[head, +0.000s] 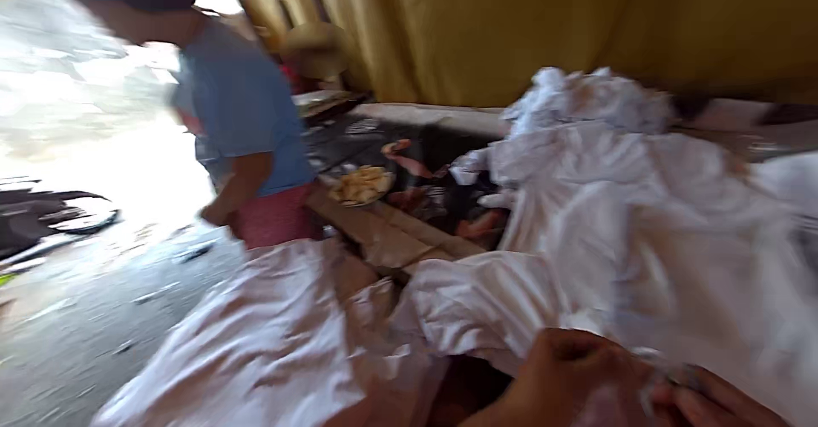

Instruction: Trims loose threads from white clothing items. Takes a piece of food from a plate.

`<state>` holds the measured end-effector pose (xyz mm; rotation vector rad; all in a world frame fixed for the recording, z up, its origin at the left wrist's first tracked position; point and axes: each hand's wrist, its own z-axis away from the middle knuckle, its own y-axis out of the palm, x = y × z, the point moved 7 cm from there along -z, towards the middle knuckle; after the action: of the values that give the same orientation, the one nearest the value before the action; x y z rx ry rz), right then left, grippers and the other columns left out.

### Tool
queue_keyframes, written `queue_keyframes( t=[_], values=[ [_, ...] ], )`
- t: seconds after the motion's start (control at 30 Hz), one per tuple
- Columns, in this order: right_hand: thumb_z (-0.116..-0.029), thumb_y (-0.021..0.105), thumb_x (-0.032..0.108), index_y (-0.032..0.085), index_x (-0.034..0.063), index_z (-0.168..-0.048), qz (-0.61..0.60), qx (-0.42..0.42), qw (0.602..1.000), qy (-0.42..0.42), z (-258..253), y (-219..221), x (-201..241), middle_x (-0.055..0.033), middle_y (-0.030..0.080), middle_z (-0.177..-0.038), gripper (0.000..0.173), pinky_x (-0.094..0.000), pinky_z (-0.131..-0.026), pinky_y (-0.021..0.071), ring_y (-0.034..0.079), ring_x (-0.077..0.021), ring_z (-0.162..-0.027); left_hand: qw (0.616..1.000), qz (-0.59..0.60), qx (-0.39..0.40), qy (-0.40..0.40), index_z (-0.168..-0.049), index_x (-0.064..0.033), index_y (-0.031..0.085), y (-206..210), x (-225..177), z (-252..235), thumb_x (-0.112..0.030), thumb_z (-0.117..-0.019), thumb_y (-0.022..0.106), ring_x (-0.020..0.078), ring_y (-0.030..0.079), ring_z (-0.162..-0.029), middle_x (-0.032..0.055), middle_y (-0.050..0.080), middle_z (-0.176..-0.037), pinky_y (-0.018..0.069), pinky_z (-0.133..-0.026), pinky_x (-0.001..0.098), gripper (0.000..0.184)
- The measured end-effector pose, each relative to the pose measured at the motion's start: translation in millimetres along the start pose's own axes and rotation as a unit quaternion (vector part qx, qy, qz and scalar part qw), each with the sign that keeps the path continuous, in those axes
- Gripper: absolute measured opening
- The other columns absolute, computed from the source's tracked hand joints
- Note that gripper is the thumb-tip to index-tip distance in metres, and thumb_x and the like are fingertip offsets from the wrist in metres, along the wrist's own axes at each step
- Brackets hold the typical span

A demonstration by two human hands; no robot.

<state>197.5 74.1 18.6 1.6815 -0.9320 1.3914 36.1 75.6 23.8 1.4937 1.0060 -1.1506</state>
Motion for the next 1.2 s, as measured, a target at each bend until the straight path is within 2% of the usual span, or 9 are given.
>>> queue_keyframes(
  t=[0.1, 0.23, 0.47, 0.63, 0.77, 0.87, 1.0, 1.2],
  values=[
    [-0.1075, 0.042, 0.011, 0.064, 0.0153, -0.108, 0.01, -0.039, 0.999, 0.0, -2.4, 7.7, 14.7, 0.0146, 0.068, -0.083, 0.023, -0.0149, -0.057, 0.0506, 0.06, 0.0043, -0.066, 0.998, 0.045, -0.018, -0.045, -0.1, -0.0061, 0.075, -7.4, 7.1, 4.8, -0.009, -0.1023, 0.054, -0.0009, 0.067, -0.081, -0.0075, 0.072, -0.087, 0.0563, -0.077, 0.0209, 0.021],
    [-0.1093, 0.042, 0.015, 0.062, 0.0096, -0.111, 0.014, -0.03, 0.999, -0.03, 1.4, 16.3, 22.2, 0.0137, 0.062, -0.077, 0.021, -0.015, -0.058, 0.0512, 0.059, 0.0035, -0.065, 0.992, 0.089, -0.045, -0.082, -0.095, -0.0105, 0.076, -10.7, 11.8, 9.6, -0.011, -0.1025, 0.053, 0.0014, 0.067, -0.073, -0.0057, 0.072, -0.08, 0.0572, -0.069, 0.0211, 0.024],
    [-0.1095, 0.045, 0.019, 0.063, 0.0037, -0.114, 0.105, -0.032, 0.993, -0.053, 6.7, 23.2, 23.3, 0.0073, 0.064, -0.081, 0.023, -0.0134, -0.054, 0.0504, 0.058, 0.0032, -0.063, 0.988, 0.136, -0.029, -0.065, -0.092, -0.0108, 0.078, -10.6, 14.3, 10.9, -0.017, -0.0971, 0.068, 0.0024, 0.068, -0.075, -0.0017, 0.073, -0.083, 0.0573, -0.071, 0.0201, 0.013],
    [-0.1047, 0.054, 0.018, 0.068, 0.0042, -0.111, 0.126, -0.058, 0.987, -0.077, 3.1, 22.4, 19.4, 0.0058, 0.062, -0.079, 0.02, -0.0106, -0.052, 0.0461, 0.054, 0.0051, -0.061, 0.984, 0.155, -0.046, -0.078, -0.093, -0.0077, 0.078, -11.8, 12.7, 14.5, -0.013, -0.0987, 0.064, 0.0062, 0.071, -0.078, 0.0028, 0.075, -0.086, 0.0597, -0.076, 0.0237, 0.016],
    [-0.1087, 0.045, 0.022, 0.065, 0.0035, -0.11, 0.178, -0.05, 0.981, -0.056, 3.4, 26.9, 20.6, 0.0056, 0.06, -0.079, 0.027, -0.0104, -0.05, 0.0451, 0.052, 0.0056, -0.057, 0.977, 0.175, -0.061, -0.105, -0.089, -0.0093, 0.078, -11.9, 15.6, 16.3, -0.015, -0.0991, 0.062, 0.0048, 0.069, -0.073, 0.0017, 0.074, -0.08, 0.0583, -0.069, 0.0219, 0.02],
    [-0.1093, 0.041, 0.022, 0.063, 0.0032, -0.109, 0.234, -0.04, 0.971, -0.043, 3.9, 29.8, 23.0, 0.0033, 0.061, -0.08, 0.029, -0.0116, -0.049, 0.0444, 0.05, 0.0045, -0.055, 0.971, 0.195, -0.062, -0.121, -0.089, -0.008, 0.077, -10.8, 17.6, 16.6, -0.014, -0.1003, 0.058, 0.0063, 0.07, -0.073, 0.003, 0.074, -0.081, 0.0587, -0.07, 0.0232, 0.023],
    [-0.108, 0.044, 0.021, 0.065, 0.0018, -0.11, 0.303, -0.043, 0.951, -0.045, 3.4, 32.9, 30.7, -0.0007, 0.064, -0.082, 0.029, -0.0135, -0.052, 0.0469, 0.054, 0.001, -0.057, 0.971, 0.198, -0.062, -0.115, -0.089, -0.0083, 0.078, -9.5, 16.2, 15.7, -0.014, -0.0999, 0.058, 0.0045, 0.068, -0.07, 0.0015, 0.073, -0.078, 0.0573, -0.067, 0.0211, 0.023],
    [-0.106, 0.045, 0.022, 0.067, 0.0036, -0.107, 0.336, -0.064, 0.938, -0.056, 0.5, 31.4, 32.0, 0.0004, 0.064, -0.082, 0.029, -0.0115, -0.054, 0.0464, 0.054, 0.0024, -0.059, 0.975, 0.196, -0.056, -0.092, -0.09, -0.0091, 0.079, -8.4, 15.6, 16.6, -0.016, -0.0992, 0.062, 0.0034, 0.068, -0.072, 0.001, 0.073, -0.08, 0.0568, -0.068, 0.0197, 0.021]
  ],
)
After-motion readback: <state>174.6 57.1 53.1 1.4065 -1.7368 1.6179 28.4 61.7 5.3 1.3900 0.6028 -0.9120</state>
